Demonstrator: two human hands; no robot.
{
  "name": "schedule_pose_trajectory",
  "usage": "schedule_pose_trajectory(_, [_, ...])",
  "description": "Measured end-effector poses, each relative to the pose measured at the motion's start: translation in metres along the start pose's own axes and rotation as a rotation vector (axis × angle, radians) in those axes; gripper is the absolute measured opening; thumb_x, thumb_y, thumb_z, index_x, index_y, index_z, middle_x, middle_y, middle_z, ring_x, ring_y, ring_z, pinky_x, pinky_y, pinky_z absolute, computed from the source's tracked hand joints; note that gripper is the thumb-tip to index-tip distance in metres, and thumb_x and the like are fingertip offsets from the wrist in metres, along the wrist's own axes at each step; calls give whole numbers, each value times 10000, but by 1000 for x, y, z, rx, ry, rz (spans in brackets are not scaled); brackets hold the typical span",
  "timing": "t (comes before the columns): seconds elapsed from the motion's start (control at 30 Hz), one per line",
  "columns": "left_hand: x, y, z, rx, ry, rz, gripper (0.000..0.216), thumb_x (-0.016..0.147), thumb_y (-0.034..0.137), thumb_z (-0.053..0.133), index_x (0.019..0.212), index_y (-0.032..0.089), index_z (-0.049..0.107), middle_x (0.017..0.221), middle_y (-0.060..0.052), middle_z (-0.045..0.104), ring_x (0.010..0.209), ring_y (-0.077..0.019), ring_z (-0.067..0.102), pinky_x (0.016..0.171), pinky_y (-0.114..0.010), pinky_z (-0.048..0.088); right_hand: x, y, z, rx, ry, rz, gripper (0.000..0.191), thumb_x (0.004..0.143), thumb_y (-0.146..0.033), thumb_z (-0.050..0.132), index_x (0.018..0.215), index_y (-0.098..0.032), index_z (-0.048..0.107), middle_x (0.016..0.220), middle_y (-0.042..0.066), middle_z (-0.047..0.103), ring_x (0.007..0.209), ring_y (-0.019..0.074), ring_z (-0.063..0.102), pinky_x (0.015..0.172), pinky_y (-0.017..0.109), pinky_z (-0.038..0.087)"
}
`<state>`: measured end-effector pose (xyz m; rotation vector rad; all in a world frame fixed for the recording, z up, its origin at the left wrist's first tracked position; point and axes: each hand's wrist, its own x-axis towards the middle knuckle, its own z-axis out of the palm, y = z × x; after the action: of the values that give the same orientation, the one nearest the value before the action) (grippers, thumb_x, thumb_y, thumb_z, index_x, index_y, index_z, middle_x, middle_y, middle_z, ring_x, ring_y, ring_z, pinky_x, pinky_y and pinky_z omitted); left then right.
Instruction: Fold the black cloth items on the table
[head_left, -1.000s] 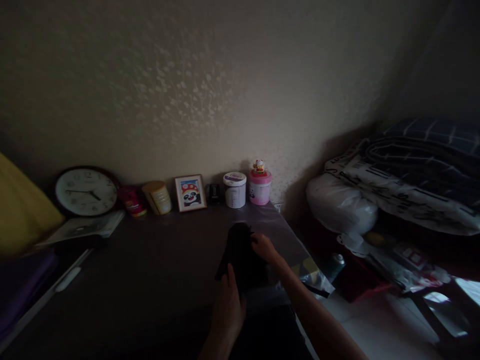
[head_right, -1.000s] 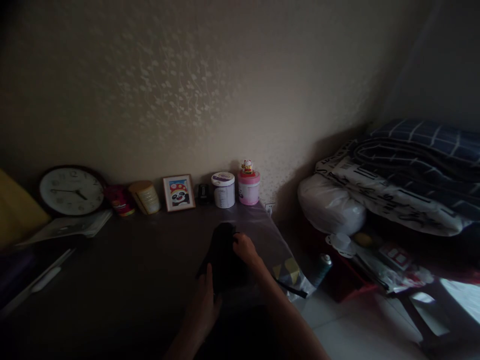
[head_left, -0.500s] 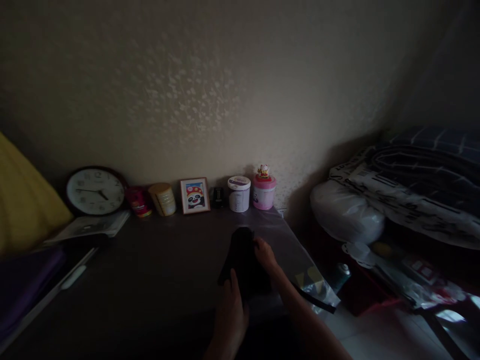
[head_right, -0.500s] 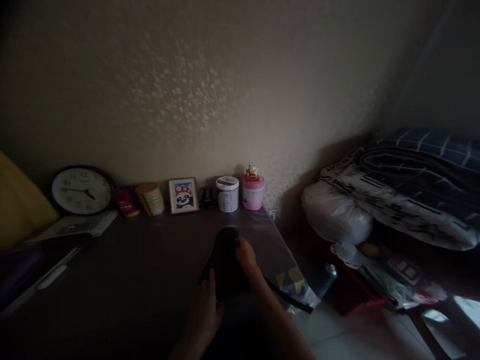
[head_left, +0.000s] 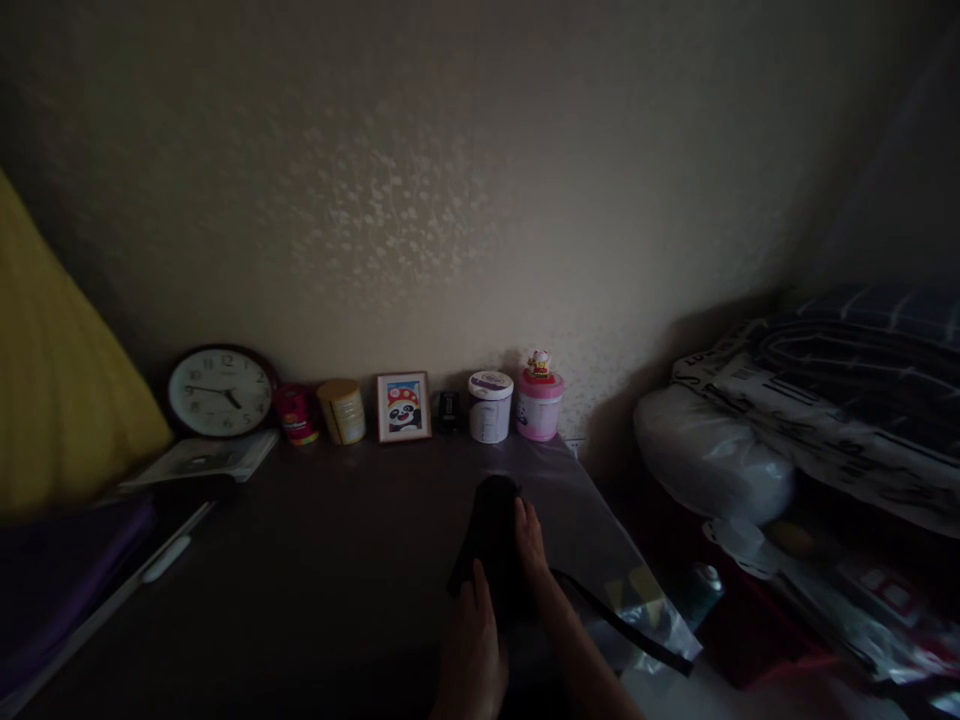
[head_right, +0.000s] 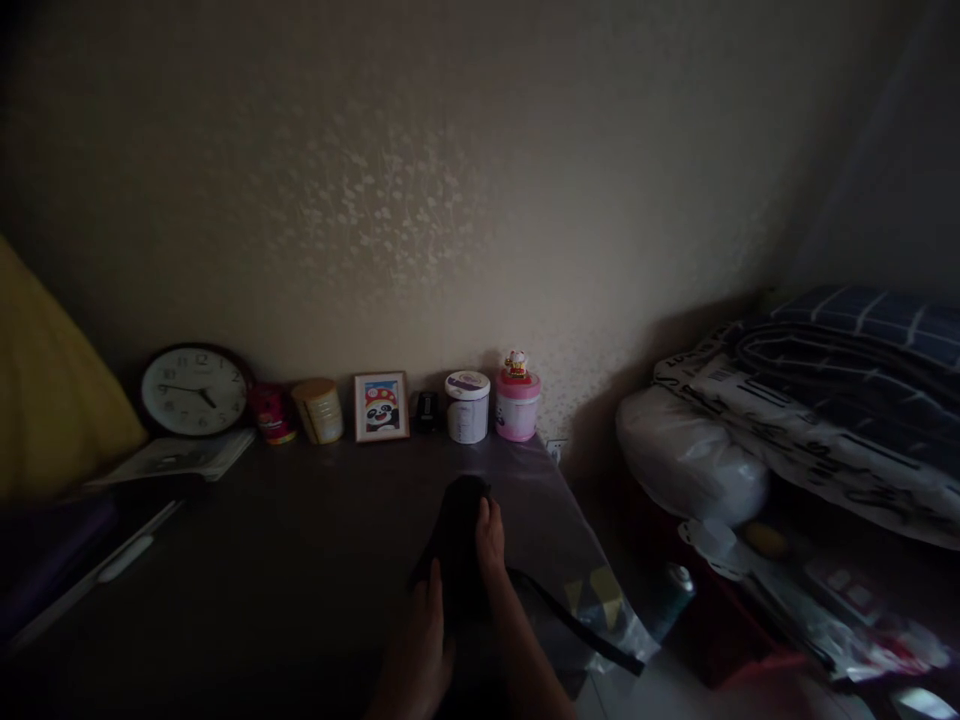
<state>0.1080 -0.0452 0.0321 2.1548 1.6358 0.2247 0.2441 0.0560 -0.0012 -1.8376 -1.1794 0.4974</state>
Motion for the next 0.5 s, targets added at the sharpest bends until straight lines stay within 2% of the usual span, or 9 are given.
schedule_pose_trajectory(0.13, [4,9,4,196,32,-18,672,723,-74,235,1368,98,161,1307,-185,407,883,-167,607,729,-242,475,-1,-6,3,39,15,62,486,861,-393,275,1230,-129,449,1210,106,545,1171,186,453,953,272,361])
schedule_pose_trajectory(0.23, [9,13,13,276,144,-36,619,774,-45,133,1341,148,287,1246,-159,472,711,-121,632,626,-226,481,-2,-17,10,43,41,101,606,800,-398,407,1276,-25,355,1270,183,471,1198,234,423,967,294,348])
schedule_pose_trajectory(0.3, [10,14,17,221,148,-64,590,803,-4,114,1328,163,324,1243,-167,474,711,-140,637,615,-247,480,-5,-25,14,-18,51,106,713,743,-377,493,1301,16,287,1298,222,421,1220,269,388,977,318,334])
schedule_pose_trajectory(0.37, [11,15,17,106,91,-96,545,830,43,133,1316,164,346,1204,-169,511,745,-164,641,625,-257,478,-9,-33,16,-117,40,129,776,715,-370,519,1315,36,241,1296,248,403,1203,306,397,956,354,348])
schedule_pose_trajectory(0.5, [12,17,12,-53,-4,-104,462,853,114,211,1290,93,361,932,-138,654,754,-190,649,594,-242,466,-16,-45,13,-302,-17,144,838,701,-380,510,1360,-6,152,1324,242,351,1140,353,440,871,419,390])
